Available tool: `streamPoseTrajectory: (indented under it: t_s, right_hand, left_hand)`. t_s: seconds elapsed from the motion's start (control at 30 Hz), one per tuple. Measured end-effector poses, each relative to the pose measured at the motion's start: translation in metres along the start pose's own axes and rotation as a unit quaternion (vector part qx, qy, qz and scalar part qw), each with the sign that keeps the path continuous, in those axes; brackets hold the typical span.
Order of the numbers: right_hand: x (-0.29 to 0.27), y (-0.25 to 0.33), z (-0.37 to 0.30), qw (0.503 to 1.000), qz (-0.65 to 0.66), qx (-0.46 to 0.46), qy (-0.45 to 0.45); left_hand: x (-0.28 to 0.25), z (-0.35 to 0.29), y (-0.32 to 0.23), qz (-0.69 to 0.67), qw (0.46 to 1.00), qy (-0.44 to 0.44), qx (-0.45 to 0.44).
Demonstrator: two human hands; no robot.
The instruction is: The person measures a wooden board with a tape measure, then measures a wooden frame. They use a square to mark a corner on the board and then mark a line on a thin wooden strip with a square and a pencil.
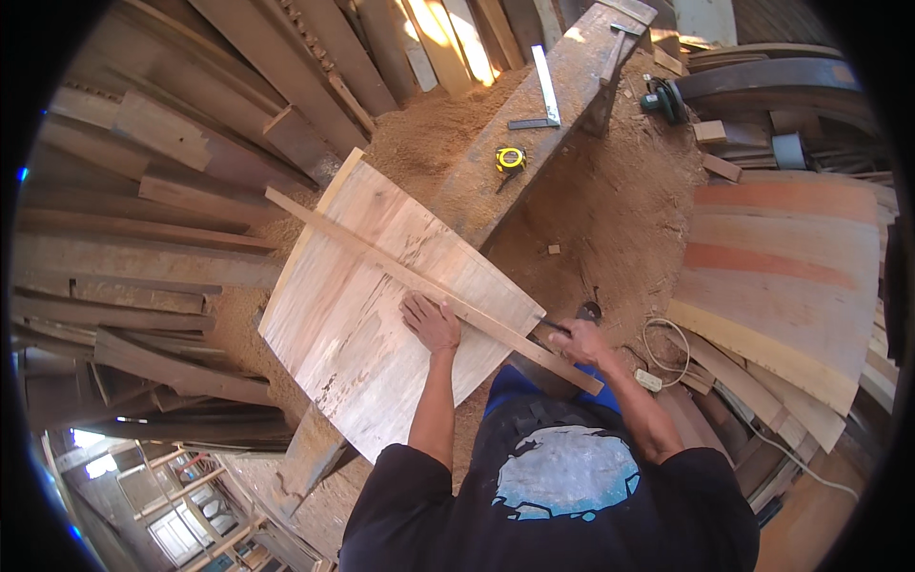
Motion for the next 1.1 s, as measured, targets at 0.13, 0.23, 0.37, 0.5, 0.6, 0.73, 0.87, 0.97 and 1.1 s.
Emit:
streamPoseTrajectory:
  t_s: [0.13, 0.23, 0.37, 0.5, 0.6, 0.73, 0.87, 0.97, 1.1]
  right_hand:
    - [0.034, 0.01, -0.006, 0.993, -0.034, -0.003, 0.117]
    - [0.041, 0.017, -0.012, 0.995, 0.003, -0.033, 0.096]
    - [0.041, 0.019, -0.016, 0.992, 0.043, -0.083, 0.083]
    - [0.035, -0.015, -0.033, 0.993, 0.05, -0.107, 0.004]
    - [0.023, -0.024, -0.053, 0.995, 0.098, -0.021, 0.013]
    - [-0.002, 0.0, -0.063, 0.999, -0.013, -0.013, -0.047]
    - [0.002, 0.054, -0.03, 0.98, -0.132, -0.051, -0.139]
    - [0.02, 0.07, -0.011, 0.972, -0.141, -0.076, -0.173]
    - [0.03, 0.065, 0.0, 0.965, -0.139, -0.086, -0.207]
  left_hand:
    - [0.006, -0.001, 0.0, 0.015, 0.999, -0.006, -0.05]
    - [0.01, -0.002, 0.001, 0.021, 0.998, 0.001, -0.067]
    - [0.011, -0.007, -0.004, 0.045, 0.998, -0.006, -0.042]
    - [0.012, 0.0, -0.016, 0.01, 0.999, 0.014, 0.049]
    - [0.013, 0.025, -0.003, -0.092, 0.992, 0.003, 0.082]
    - [-0.002, 0.116, -0.004, -0.14, 0.99, -0.013, 0.015]
    - [-0.017, 0.202, -0.018, -0.124, 0.99, -0.046, -0.045]
    - [-0.017, 0.237, -0.036, -0.087, 0.995, -0.051, -0.024]
    - [-0.01, 0.247, -0.057, -0.079, 0.996, -0.027, 0.017]
Point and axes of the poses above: each hand's wrist, its own z-axis towards the middle knuckle, its own x-axis out of the palm, y = z × x, the point moved 8 cm from there along z, towards the middle knuckle, and after that the axes turned 14 degrees about -x, right-handed, at the moved point
